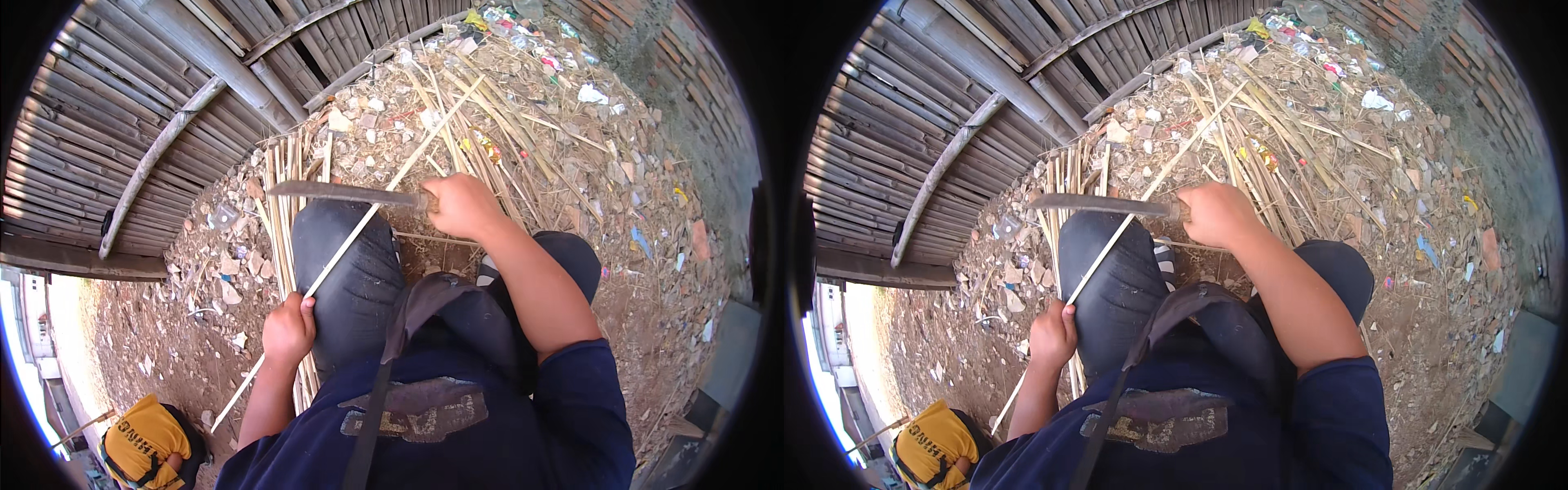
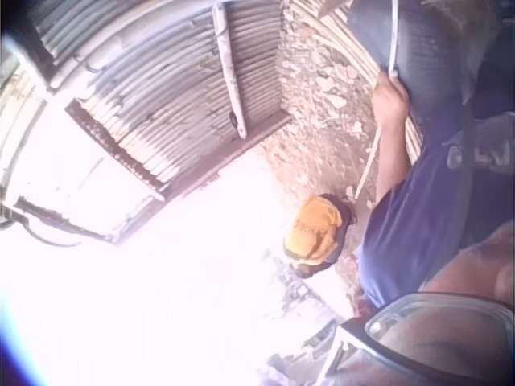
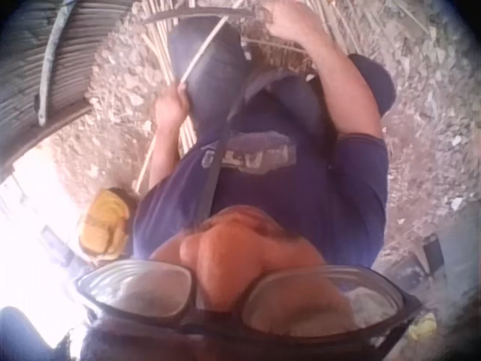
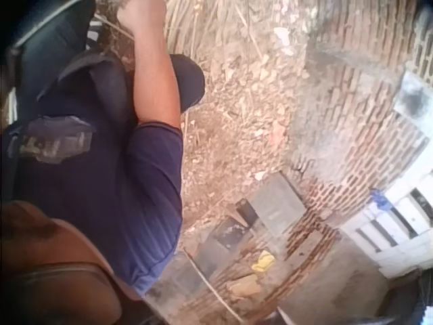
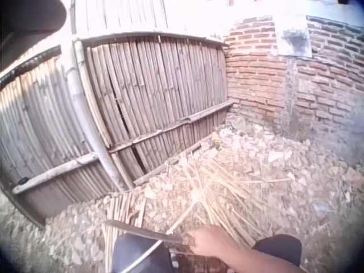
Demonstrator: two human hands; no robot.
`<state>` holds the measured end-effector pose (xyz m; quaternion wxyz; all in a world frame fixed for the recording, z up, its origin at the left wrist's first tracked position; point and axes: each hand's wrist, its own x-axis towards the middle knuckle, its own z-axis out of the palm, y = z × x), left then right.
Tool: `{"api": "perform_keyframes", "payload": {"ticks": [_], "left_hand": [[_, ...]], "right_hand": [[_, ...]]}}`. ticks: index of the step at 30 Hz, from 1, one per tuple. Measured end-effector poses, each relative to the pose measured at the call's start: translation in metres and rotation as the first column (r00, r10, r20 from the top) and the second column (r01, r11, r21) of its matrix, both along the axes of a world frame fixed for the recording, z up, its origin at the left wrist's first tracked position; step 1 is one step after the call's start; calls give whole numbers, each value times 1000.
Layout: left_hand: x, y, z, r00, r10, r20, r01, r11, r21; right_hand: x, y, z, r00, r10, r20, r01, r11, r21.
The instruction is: The person shaves a thin strip of bamboo by hand using a machete, repeatedly running the blade along the length of the strip while holding it against their knee.
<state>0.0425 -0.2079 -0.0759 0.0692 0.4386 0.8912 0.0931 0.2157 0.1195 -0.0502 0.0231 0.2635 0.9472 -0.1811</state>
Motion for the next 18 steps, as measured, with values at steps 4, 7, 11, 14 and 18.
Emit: {"api": "perform_keyframes", "payload": {"ticks": [4,7,11,14,18], "left_hand": [[0,8,9,1000,-18,-5,18,1000,-25],[0,-6,4,1000,-3,-14,3,1000,-23],[2,-4,-6,999,-27,-16,28,999,33],[7,5,3,999,23,-43,-23,1000,6],[-2,-15,-6,999,-29,16,28,999,41]], "right_hand": [[3,34,-13,971,-234,-47,226,965,-132],[2,7,0,978,-174,-113,160,979,-125],[4,33,-24,971,-231,-57,205,934,-294],[12,30,-27,981,-183,-67,175,979,-108],[3,-9,8,986,-78,-148,77,997,-15]]}}
